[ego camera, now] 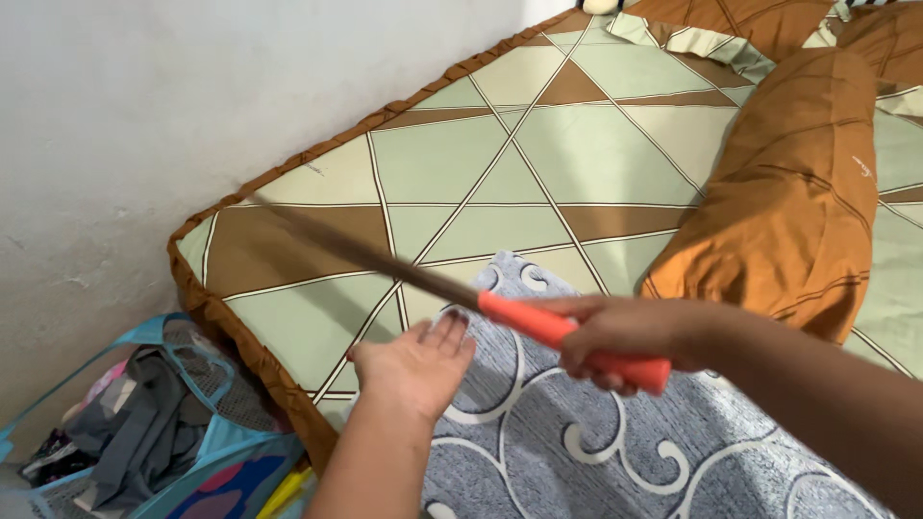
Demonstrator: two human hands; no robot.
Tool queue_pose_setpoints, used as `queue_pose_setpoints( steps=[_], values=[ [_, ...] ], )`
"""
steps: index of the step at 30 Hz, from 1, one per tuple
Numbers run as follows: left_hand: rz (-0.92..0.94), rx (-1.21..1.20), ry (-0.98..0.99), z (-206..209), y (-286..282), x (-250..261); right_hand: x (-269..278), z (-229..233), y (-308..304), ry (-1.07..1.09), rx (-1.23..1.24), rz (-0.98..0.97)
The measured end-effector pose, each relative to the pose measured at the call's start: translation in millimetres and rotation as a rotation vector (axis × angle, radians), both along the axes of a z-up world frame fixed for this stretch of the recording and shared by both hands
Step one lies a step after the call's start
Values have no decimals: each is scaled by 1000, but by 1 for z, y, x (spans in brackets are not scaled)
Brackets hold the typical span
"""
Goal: The person sweeps a bed with a small hand broom, moving a pillow and blanket aside to reach the mattress. The person then sweeps the blanket and returns the pillow to its original position.
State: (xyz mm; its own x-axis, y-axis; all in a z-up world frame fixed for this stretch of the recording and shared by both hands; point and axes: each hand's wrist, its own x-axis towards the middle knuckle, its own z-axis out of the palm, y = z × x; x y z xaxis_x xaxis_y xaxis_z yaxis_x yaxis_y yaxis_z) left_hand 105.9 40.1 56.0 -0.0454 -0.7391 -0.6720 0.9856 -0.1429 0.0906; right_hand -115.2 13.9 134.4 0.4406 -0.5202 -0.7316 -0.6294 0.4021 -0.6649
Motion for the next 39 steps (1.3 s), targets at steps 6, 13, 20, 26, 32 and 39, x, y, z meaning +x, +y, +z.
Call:
queue_pose_setpoints(
  steps=[6,13,20,26,32,39],
  values=[
    [27,385,-138,-20,-2,-4,-2,-23,17,-56,301,189],
    [-28,64,-56,20,-25,-28,-45,-2,-8,-383,365,-6],
    [-185,-142,-51,31,-60,-52,-23,5,4,-331,77,-270],
    [-352,-133,-29,8,-87,-55,14,1,-1,-229,-90,-510],
    [-597,-170,-80,-27,-109,-31,57,-24,-39,-61,-185,-887],
    [-530,-65,-70,-42,-151,32,95,-45,-100,-58,-98,-775]
  ],
)
